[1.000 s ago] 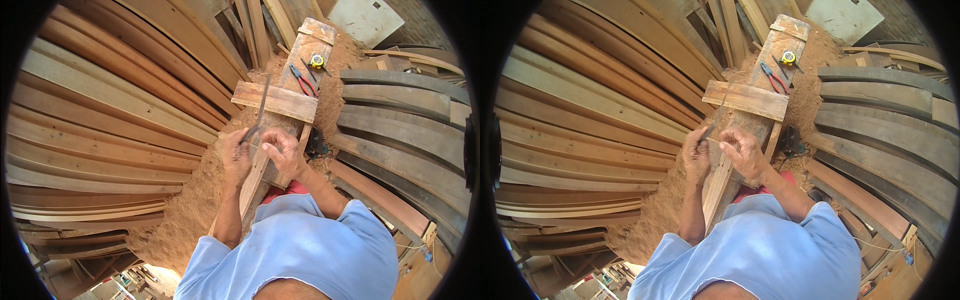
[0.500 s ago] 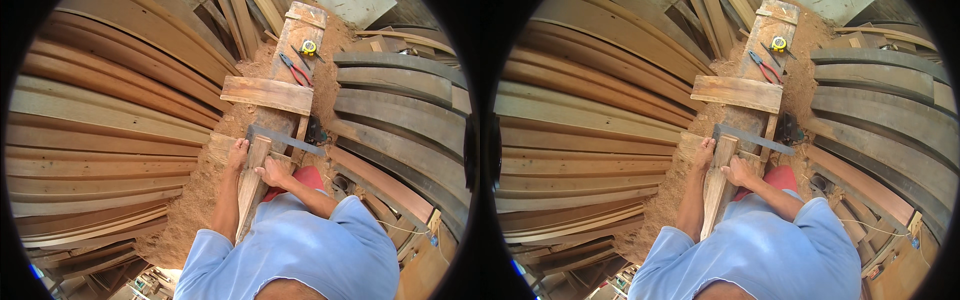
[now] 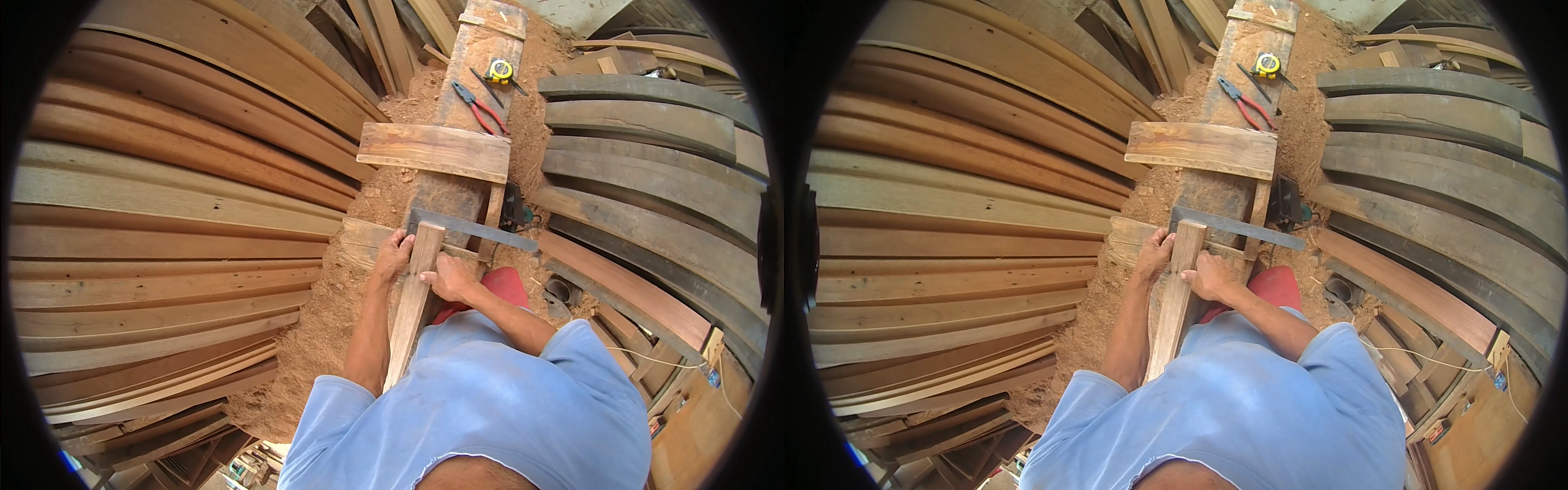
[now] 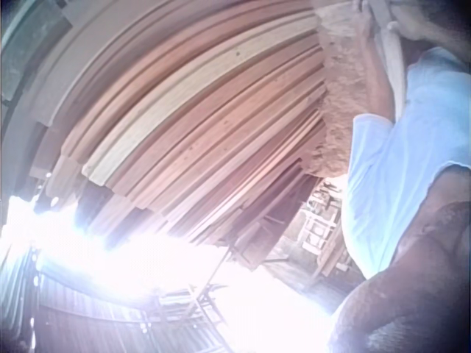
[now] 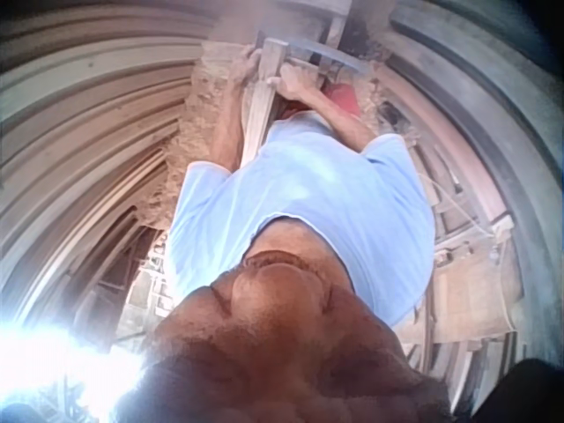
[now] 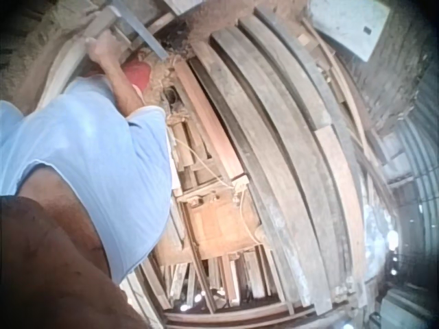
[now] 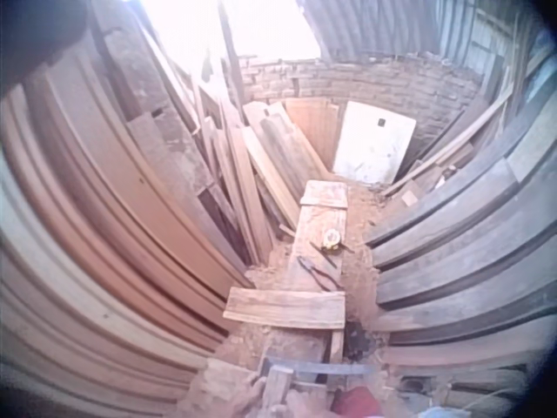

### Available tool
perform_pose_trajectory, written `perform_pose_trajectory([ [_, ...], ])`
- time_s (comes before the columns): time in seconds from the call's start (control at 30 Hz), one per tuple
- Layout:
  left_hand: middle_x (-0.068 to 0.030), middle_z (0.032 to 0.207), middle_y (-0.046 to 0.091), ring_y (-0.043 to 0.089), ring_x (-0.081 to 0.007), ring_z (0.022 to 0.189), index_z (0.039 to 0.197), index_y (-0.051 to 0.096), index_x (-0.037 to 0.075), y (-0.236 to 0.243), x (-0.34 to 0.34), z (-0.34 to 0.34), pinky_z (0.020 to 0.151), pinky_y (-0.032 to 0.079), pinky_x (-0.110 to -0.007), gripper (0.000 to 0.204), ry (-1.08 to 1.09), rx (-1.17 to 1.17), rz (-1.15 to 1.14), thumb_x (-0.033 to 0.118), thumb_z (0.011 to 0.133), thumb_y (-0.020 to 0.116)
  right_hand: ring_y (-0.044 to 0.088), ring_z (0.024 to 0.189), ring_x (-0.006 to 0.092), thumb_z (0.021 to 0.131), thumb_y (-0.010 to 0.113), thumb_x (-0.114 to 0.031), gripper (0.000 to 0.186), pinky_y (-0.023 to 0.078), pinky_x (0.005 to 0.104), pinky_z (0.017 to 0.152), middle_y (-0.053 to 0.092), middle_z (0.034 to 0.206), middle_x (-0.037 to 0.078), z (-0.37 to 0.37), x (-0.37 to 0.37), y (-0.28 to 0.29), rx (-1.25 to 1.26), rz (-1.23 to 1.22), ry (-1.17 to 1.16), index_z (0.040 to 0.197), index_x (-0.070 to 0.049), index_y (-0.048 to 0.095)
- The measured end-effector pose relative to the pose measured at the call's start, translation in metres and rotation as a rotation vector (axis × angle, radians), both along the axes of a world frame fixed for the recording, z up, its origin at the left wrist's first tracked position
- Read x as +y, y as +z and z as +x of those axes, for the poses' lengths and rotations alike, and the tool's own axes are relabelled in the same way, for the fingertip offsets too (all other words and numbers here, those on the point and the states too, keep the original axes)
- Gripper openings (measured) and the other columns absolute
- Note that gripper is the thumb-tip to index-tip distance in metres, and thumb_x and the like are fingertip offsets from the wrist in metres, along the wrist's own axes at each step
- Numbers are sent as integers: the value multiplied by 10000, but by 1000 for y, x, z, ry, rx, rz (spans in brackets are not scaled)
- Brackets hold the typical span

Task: The person measures and cuts a long wooden plank using a circular saw. They repeatedly measure the wood with a tape measure and a square, mark the cut lines, and then use the circular saw to cut the plank into smaller sections.

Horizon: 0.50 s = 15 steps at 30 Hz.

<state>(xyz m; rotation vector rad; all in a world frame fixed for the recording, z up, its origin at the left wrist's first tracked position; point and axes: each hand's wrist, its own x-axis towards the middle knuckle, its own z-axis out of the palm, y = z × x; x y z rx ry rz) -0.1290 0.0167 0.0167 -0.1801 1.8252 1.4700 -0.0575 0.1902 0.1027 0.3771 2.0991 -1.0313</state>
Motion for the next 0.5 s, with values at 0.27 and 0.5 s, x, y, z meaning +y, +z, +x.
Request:
perform_pose_trajectory([
  [0.27, 17, 886, 664, 564, -82, 793, 1035, 674, 18, 28, -1, 5, 727, 485, -263, 174, 191, 9, 74, 184, 1034, 623, 664, 1092, 457, 928, 673, -481, 606, 521, 537, 915, 683, 1125, 315, -7, 11, 11, 11, 38, 99, 1123, 91, 632],
  [0.5, 6, 935, 679, 606, -93, 832, 1111, 684, 22, 98, 3, 30, 755, 509, -268, 181, 262, 312, 120, 173, 1015, 652, 670, 889, 301, 898, 728, -468, 606, 532, 431, 822, 676, 945, 158, -17, 19, 78, 484, -288, -294, 1188, 56, 634],
])
